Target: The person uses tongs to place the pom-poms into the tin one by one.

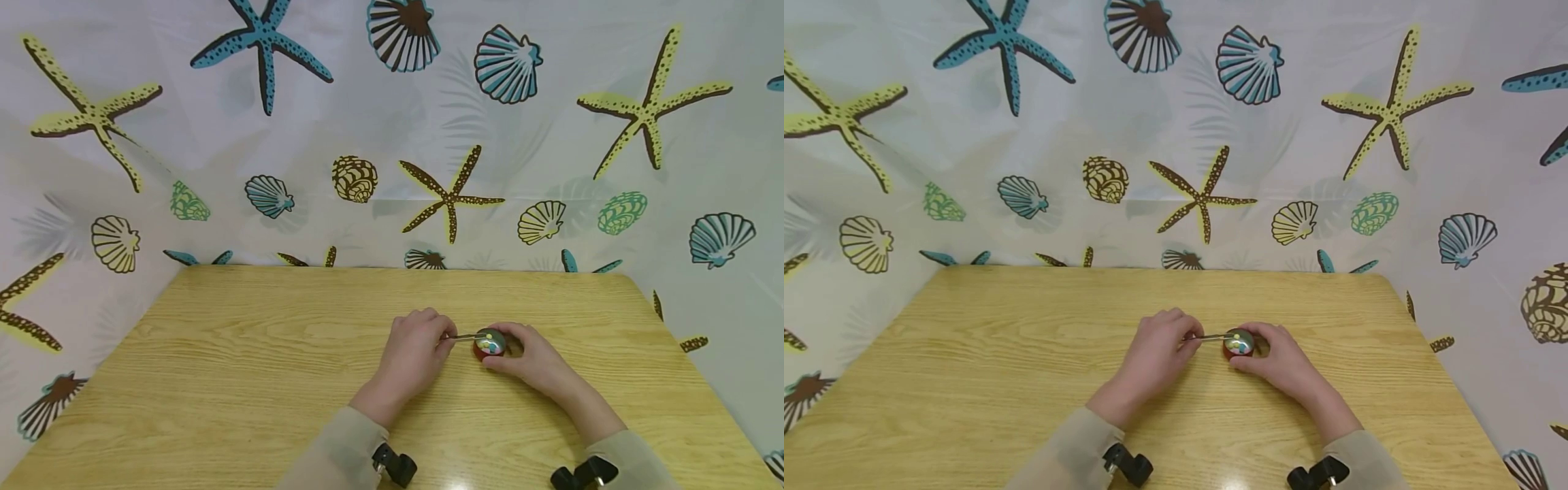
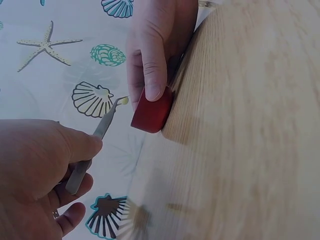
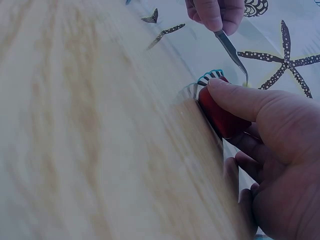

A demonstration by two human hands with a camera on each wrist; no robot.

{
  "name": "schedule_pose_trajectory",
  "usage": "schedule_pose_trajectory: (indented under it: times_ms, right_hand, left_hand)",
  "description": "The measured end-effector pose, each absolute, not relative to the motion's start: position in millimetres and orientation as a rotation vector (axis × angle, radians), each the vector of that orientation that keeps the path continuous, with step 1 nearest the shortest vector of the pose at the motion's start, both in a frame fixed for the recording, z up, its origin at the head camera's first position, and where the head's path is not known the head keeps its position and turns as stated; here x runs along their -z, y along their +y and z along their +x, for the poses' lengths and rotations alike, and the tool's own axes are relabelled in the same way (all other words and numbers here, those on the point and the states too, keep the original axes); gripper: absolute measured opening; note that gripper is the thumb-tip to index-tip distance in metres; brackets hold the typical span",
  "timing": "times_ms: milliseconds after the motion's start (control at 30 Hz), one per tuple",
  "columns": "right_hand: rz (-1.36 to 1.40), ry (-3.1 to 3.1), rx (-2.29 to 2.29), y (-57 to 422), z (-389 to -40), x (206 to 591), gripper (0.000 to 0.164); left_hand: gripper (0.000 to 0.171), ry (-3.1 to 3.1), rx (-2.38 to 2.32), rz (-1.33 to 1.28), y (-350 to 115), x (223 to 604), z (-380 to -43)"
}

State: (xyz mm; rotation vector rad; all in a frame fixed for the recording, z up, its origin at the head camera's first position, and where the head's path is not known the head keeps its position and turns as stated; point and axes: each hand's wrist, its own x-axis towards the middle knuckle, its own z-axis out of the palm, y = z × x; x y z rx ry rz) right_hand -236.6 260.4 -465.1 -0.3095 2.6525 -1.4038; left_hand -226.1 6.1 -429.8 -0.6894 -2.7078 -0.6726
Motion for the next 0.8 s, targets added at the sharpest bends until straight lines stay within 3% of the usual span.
schedule_pose_trajectory:
  times_ms: [800]
  right_hand:
    - [-0.366,2.685,1.4,259.6,-234.9,467.1,0.064]
  left_hand:
    - [0.004,-2.701,0.671,-0.62,-3.3,428.5,-224.3]
